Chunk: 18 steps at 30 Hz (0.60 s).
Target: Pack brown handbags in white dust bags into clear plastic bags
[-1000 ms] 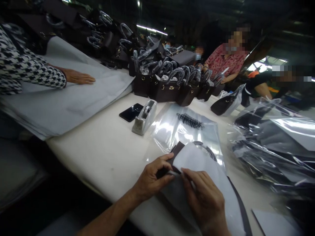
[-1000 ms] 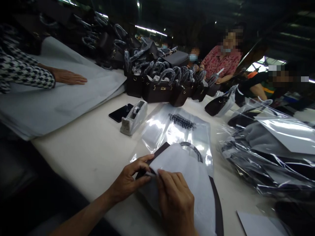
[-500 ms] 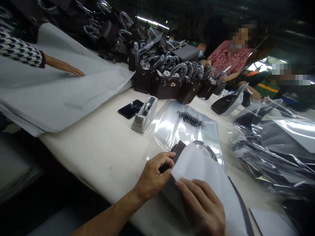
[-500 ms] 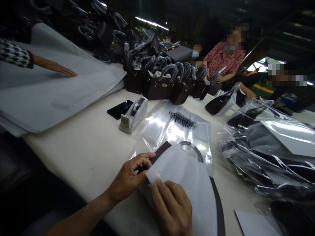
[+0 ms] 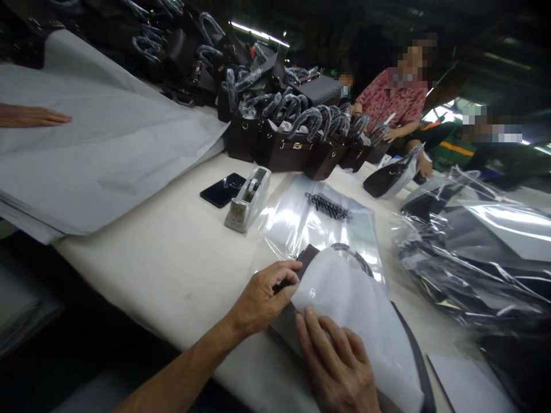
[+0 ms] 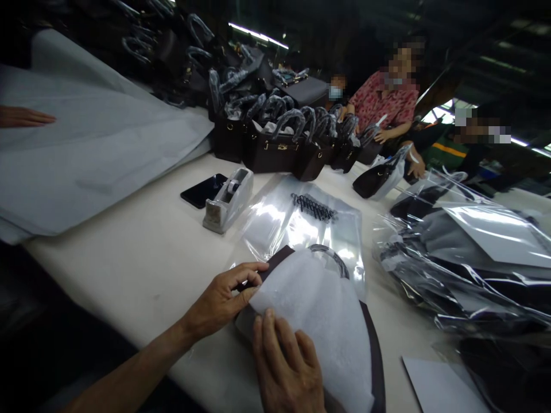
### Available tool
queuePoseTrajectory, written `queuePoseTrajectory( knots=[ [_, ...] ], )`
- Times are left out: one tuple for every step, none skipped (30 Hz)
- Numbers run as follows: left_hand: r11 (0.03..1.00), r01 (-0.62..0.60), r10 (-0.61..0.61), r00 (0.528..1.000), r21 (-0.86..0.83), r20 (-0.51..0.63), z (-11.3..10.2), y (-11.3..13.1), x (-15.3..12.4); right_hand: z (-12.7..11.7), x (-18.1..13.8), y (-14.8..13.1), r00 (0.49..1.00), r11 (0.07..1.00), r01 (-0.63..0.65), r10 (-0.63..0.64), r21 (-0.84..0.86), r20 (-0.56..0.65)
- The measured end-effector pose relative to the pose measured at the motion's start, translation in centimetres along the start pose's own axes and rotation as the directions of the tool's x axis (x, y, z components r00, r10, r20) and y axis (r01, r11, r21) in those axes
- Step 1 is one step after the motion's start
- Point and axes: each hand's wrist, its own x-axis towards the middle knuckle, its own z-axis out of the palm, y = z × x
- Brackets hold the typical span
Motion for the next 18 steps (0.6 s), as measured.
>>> queuePoseTrajectory(
  knots=[
    [1.0,-0.005,0.005,1.0,-0.002,0.011,-0.1,0.0,-0.1,0.1,-0.2,-0.2,1.0,1.0,-0.006,0.006,-0.008,-0.006],
    [1.0,-0.006,0.006,1.0,-0.001,0.018,-0.1,0.0,-0.2,0.2,-0.4,-0.3,1.0,1.0,-0.015,0.014,-0.013,-0.013],
    [1.0,-0.002,0.002,1.0,0.001,0.023,-0.1,0.0,-0.4,0.3,-0.6,-0.5,0.999,1.0,-0.026,0.025,-0.018,-0.022],
    [1.0,0.009,-0.009,1.0,-0.001,0.03,0.0,-0.1,-0.6,0.4,-0.8,-0.7,0.999,0.999,-0.037,0.037,-0.023,-0.033],
    [1.0,0.024,-0.023,0.999,-0.01,0.043,0.0,-0.3,-0.7,0.5,-1.0,-0.8,0.998,0.998,-0.049,0.048,-0.024,-0.045],
    [0.999,0.04,-0.038,0.998,-0.031,0.058,0.1,-0.5,-0.9,0.5,-1.1,-0.8,0.997,0.998,-0.059,0.058,-0.021,-0.056],
    [0.996,0.054,-0.049,0.996,-0.064,0.072,0.2,-0.7,-1.0,0.4,-1.2,-0.8,0.996,0.998,-0.065,0.064,-0.011,-0.066],
    [0.992,0.067,-0.058,0.995,-0.105,0.084,0.3,-0.9,-1.1,0.2,-1.2,-0.7,0.995,0.998,-0.056,0.057,0.013,-0.08],
    [0.986,0.08,-0.067,0.994,-0.145,0.092,0.5,-1.1,-1.2,-0.2,-1.2,-0.4,0.995,0.998,-0.033,0.038,0.057,-0.097],
    [0.979,0.09,-0.075,0.993,-0.181,0.093,0.6,-1.3,-1.3,-0.8,-1.0,0.0,0.993,0.993,-0.01,0.024,0.119,-0.115],
    [0.972,0.098,-0.08,0.993,-0.214,0.089,0.7,-1.4,-1.3,-1.4,-0.6,0.6,0.992,0.979,0.003,0.023,0.202,-0.124],
    [0.963,0.104,-0.085,0.993,-0.247,0.087,0.8,-1.5,-1.4,-2.0,0.0,1.2,0.992,0.954,-0.012,0.05,0.3,-0.119],
    [0.954,0.107,-0.086,0.993,-0.281,0.086,0.8,-1.7,-1.4,-2.6,0.9,2.0,0.99,0.909,-0.064,0.108,0.411,-0.086],
    [0.945,0.105,-0.083,0.993,-0.31,0.082,0.9,-1.8,-1.5,-2.9,2.1,2.9,0.981,0.836,-0.157,0.196,0.526,-0.018],
    [0.938,0.095,-0.075,0.995,-0.333,0.073,0.9,-1.9,-1.5,-3.0,3.7,3.7,0.952,0.722,-0.281,0.296,0.633,0.085],
    [0.934,0.079,-0.061,0.996,-0.349,0.063,0.9,-2.0,-1.5,-2.8,5.6,4.4,0.901,0.561,-0.403,0.38,0.723,0.207],
    [0.932,0.061,-0.045,0.998,-0.358,0.054,0.9,-2.1,-1.5,-2.3,7.8,5.0,0.834,0.359,-0.507,0.435,0.784,0.34],
    [0.931,0.044,-0.031,0.999,-0.362,0.041,0.9,-2.2,-1.5,-1.5,10.2,5.5,0.749,0.126,-0.588,0.458,0.799,0.479]
  ],
)
